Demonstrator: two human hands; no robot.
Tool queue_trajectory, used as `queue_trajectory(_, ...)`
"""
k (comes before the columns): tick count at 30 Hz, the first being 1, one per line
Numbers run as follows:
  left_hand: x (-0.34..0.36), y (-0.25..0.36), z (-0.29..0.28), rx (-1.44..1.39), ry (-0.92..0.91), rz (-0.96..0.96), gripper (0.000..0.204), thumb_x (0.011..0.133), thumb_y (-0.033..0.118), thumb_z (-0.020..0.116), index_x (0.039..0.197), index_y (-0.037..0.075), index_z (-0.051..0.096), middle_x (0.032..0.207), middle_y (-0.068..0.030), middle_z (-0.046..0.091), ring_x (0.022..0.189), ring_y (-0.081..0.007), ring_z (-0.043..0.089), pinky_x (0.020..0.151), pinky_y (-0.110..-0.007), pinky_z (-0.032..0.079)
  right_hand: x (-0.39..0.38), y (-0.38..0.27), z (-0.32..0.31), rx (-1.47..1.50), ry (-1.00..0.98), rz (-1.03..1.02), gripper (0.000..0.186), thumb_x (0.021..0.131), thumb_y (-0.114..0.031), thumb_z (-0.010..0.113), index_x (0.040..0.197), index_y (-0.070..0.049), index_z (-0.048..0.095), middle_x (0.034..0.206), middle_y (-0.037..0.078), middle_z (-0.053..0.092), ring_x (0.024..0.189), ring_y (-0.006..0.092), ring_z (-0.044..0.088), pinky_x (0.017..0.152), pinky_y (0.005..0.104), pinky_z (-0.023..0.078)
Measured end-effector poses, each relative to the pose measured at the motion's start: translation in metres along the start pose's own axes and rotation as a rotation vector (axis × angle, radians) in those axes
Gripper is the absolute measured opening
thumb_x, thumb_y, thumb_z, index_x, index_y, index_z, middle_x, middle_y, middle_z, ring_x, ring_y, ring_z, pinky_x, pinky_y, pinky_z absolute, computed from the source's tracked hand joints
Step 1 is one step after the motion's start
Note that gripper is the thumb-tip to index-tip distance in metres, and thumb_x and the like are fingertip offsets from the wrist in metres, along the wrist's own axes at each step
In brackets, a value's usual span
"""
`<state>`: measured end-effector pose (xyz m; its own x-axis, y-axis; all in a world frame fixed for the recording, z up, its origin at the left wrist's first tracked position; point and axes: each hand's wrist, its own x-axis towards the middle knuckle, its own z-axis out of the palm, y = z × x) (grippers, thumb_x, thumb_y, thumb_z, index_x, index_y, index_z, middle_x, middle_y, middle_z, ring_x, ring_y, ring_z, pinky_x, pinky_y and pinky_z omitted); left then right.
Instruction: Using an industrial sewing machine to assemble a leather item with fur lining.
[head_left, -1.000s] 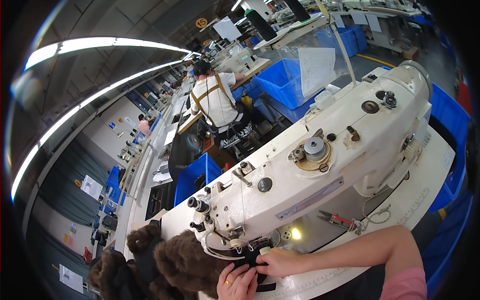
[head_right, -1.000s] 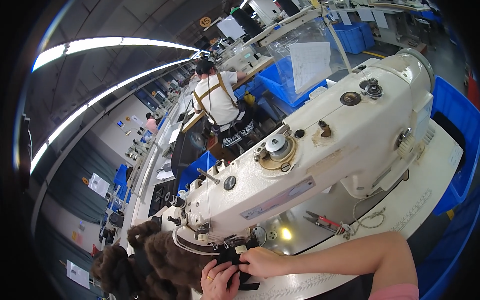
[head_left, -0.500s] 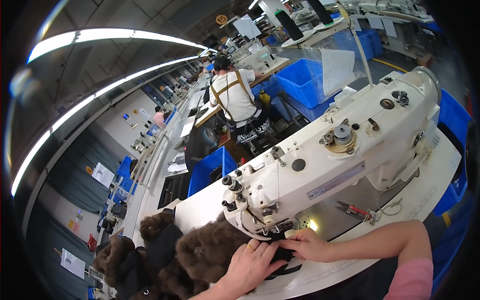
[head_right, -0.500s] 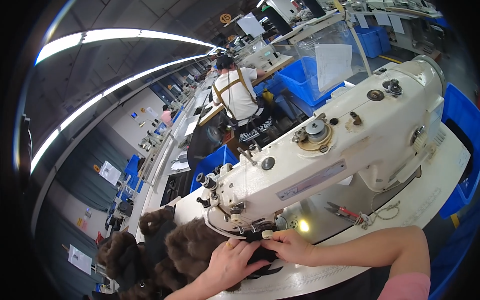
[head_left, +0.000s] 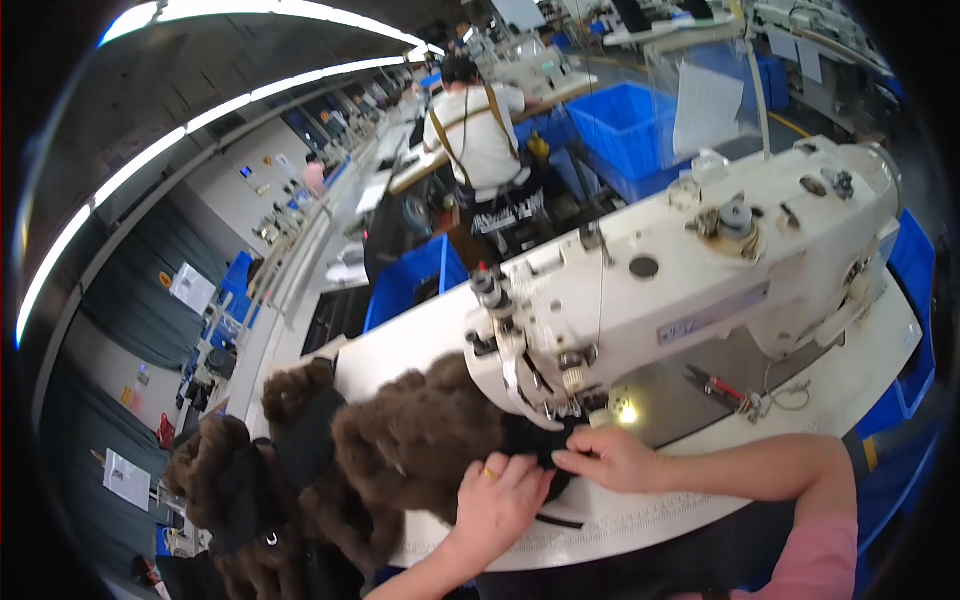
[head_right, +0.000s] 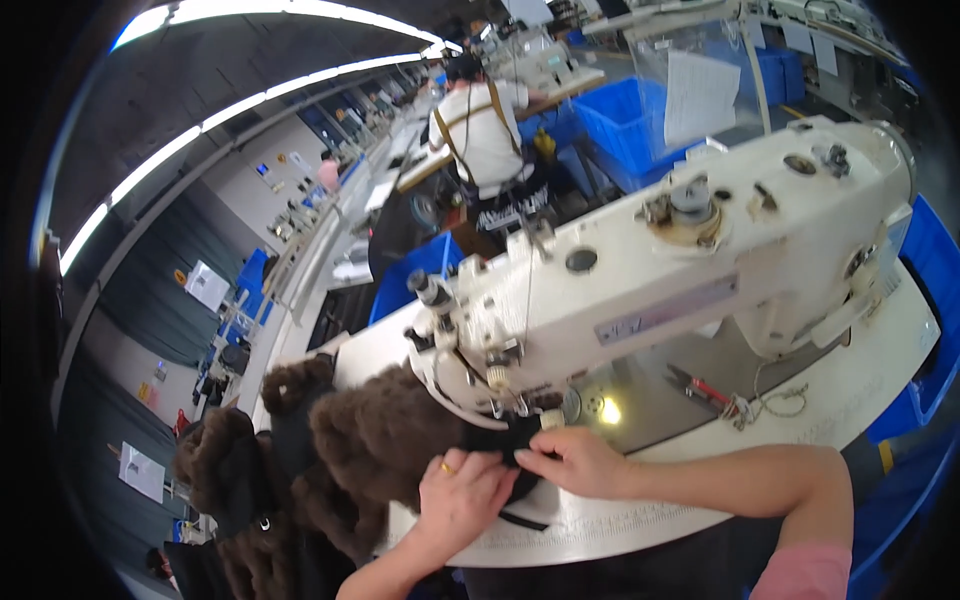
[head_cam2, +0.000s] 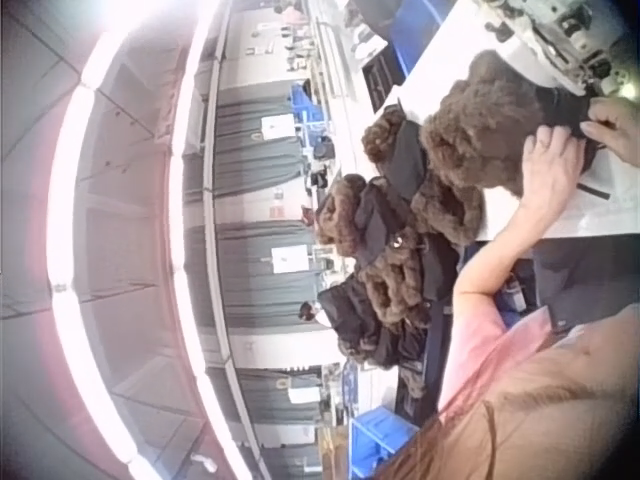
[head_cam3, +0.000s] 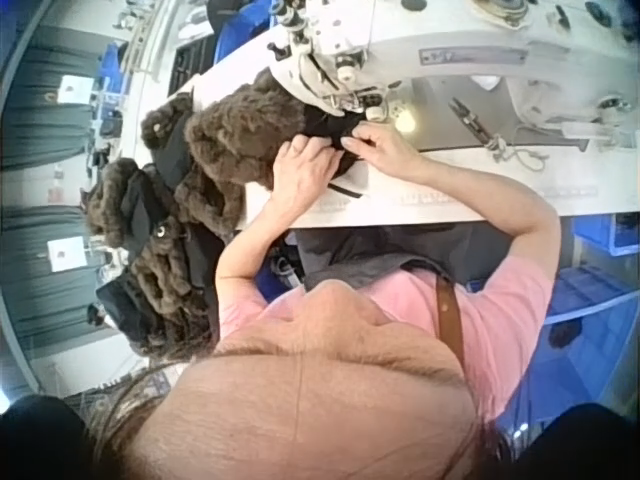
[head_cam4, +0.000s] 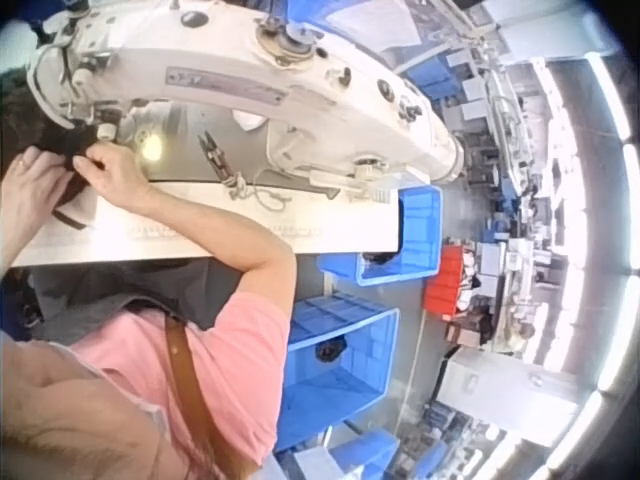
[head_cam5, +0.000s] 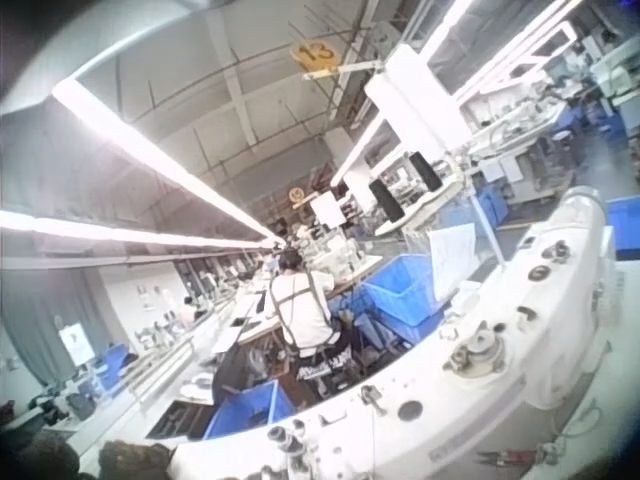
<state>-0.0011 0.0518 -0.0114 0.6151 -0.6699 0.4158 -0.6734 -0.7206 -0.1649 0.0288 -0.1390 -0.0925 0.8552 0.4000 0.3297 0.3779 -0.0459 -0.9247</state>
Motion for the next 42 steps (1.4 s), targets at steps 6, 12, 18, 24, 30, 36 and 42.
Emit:
queue_trajectory(6,0.008,0.002,0.004,-0.051,0.063,-0.109,0.019,0.074,0.013,0.076,0.09,0.009,0.067,0.096,0.0014,0.063,0.08,-0.0178,0.055,0.066,-0.033,0.04,0.006,-0.004,-0.004,0.146,0.039,0.027,0.02,0.09,-0.014,0.068,0.083,0.002,0.059,0.064,0.004,0.051,0.058,0.0092,0.045,0.052,0.0283,0.038)
queue_trajectory(12,-0.003,0.004,0.01,-0.041,0.126,-0.129,0.019,0.072,0.013,0.078,0.087,0.009,0.069,0.097,0.0012,0.063,0.08,-0.0168,0.056,0.067,-0.032,0.039,-0.001,-0.009,-0.011,0.132,-0.1,0.131,0.015,0.088,-0.01,0.067,0.098,0.0,0.061,0.065,0.003,0.055,0.057,0.0077,0.049,0.053,0.0264,0.041)
queue_trajectory(18,-0.001,0.007,0.005,-0.023,0.12,-0.159,0.021,0.07,0.012,0.079,0.09,0.009,0.071,0.095,0.0006,0.062,0.079,-0.0177,0.056,0.067,-0.032,0.04,-0.004,-0.007,-0.008,0.183,-0.097,0.194,0.021,0.087,-0.011,0.068,0.104,-0.001,0.063,0.063,0.002,0.055,0.055,0.008,0.051,0.052,0.0267,0.041)
queue_trajectory(24,0.009,0.012,0.002,0.01,0.02,-0.202,0.023,0.072,0.014,0.078,0.094,0.009,0.072,0.086,-0.0005,0.057,0.077,-0.0193,0.054,0.067,-0.033,0.04,-0.003,-0.007,-0.011,0.134,-0.08,0.242,0.024,0.088,-0.014,0.068,0.107,-0.001,0.064,0.067,0.003,0.059,0.057,0.0082,0.052,0.053,0.0272,0.042)
queue_trajectory(30,0.008,0.01,0.001,-0.009,-0.001,-0.198,0.024,0.072,0.015,0.079,0.094,0.009,0.071,0.083,-0.0012,0.055,0.076,-0.0205,0.053,0.066,-0.034,0.04,0.002,-0.005,-0.016,0.172,-0.164,0.22,0.025,0.087,-0.015,0.069,0.107,0.001,0.064,0.075,0.004,0.064,0.061,0.0072,0.054,0.056,0.0256,0.044)
queue_trajectory(36,0.009,0.01,0.003,-0.041,0.018,-0.217,0.024,0.071,0.016,0.08,0.092,0.009,0.07,0.082,-0.0015,0.055,0.075,-0.0215,0.053,0.066,-0.035,0.039,0.002,-0.012,-0.021,0.224,-0.191,0.289,0.026,0.087,-0.014,0.069,0.107,0.0,0.063,0.074,0.004,0.062,0.061,0.0076,0.055,0.056,0.026,0.044)
queue_trajectory(42,0.009,0.009,0.003,-0.01,-0.005,-0.218,0.021,0.071,0.016,0.079,0.088,0.01,0.068,0.08,-0.0011,0.056,0.074,-0.0217,0.053,0.066,-0.035,0.038,0.0,-0.003,-0.012,0.105,-0.133,0.144,0.025,0.086,-0.015,0.069,0.105,0.0,0.063,0.074,0.007,0.061,0.059,0.0111,0.057,0.055,0.0281,0.045)
